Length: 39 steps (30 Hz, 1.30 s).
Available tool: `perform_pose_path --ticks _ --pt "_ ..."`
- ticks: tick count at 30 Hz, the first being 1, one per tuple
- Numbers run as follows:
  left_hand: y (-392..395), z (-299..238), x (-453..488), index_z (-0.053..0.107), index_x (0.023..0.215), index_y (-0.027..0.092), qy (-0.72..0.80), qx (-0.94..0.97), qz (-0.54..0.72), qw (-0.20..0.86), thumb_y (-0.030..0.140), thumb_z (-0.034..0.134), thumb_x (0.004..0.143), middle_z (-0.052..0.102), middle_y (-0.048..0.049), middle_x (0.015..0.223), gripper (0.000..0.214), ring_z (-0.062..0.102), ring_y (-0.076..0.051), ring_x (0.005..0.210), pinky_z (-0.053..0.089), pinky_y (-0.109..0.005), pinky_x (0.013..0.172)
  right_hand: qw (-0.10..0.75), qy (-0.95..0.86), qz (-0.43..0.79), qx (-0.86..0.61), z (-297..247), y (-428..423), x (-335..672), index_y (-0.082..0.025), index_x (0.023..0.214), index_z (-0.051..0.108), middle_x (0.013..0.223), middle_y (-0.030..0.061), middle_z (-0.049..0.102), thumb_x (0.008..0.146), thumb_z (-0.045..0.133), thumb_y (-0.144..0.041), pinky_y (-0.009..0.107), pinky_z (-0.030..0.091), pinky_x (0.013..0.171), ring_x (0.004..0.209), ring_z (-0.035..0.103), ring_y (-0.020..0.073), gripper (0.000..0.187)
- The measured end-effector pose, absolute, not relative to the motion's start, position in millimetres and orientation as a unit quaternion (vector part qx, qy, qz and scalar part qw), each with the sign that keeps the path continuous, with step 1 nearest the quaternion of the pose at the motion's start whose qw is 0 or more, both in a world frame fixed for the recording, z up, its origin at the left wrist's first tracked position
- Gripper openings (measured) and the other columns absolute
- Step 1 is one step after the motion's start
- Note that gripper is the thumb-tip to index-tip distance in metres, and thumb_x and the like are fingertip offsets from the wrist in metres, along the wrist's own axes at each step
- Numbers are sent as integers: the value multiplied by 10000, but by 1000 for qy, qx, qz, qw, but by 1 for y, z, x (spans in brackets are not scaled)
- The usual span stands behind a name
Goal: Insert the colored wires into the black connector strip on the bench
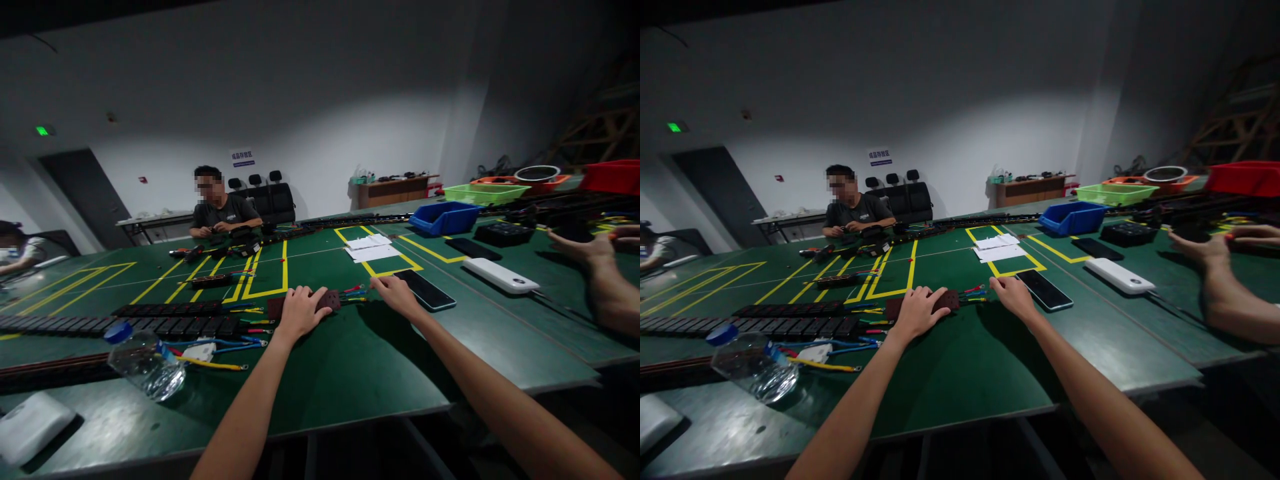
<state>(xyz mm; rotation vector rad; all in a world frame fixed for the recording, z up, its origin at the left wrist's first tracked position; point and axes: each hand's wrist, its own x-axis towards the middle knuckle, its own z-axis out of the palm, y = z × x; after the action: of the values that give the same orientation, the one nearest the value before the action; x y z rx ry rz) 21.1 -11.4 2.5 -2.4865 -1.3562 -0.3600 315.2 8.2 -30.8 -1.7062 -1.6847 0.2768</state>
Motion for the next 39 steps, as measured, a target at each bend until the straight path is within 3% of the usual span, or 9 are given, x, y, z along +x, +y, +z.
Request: perform_pose_path --ticks 7,15,24,32,39 --pt "-6 1 11 554 1435 305 -491 -859 -108 95 676 466 969 660 -104 1137 602 572 -296 1073 381 -403 900 273 -701 162 -639 -33 5 305 -204 914 764 783 72 708 978 435 -526 265 315 583 680 605 191 465" --pt "-1 -1 11 565 1403 288 -501 -854 -102 97 692 461 961 676 -109 1153 608 598 -305 1073 383 -390 872 352 -713 194 -574 -29 10 306 -161 802 774 664 40 652 969 400 -499 260 336 589 620 550 165 532" --pt "-1 0 12 560 1393 279 -509 -851 -99 82 700 448 964 683 -110 1170 611 609 -300 1086 396 -376 851 272 -685 154 -658 -31 6 307 -186 801 776 693 68 683 1010 418 -506 266 302 571 622 596 169 524" --pt "-1 0 11 549 1409 280 -516 -848 -92 83 719 430 961 674 -116 1180 639 608 -305 1090 399 -381 856 327 -702 208 -598 -32 9 304 -164 714 792 611 57 666 985 420 -536 266 373 588 562 568 165 592" --pt "0 0 11 560 1392 271 -504 -854 -99 83 708 438 963 682 -109 1156 624 611 -303 1074 399 -376 840 332 -669 156 -646 -32 9 306 -173 735 750 669 55 674 974 418 -511 266 316 567 603 574 164 531"
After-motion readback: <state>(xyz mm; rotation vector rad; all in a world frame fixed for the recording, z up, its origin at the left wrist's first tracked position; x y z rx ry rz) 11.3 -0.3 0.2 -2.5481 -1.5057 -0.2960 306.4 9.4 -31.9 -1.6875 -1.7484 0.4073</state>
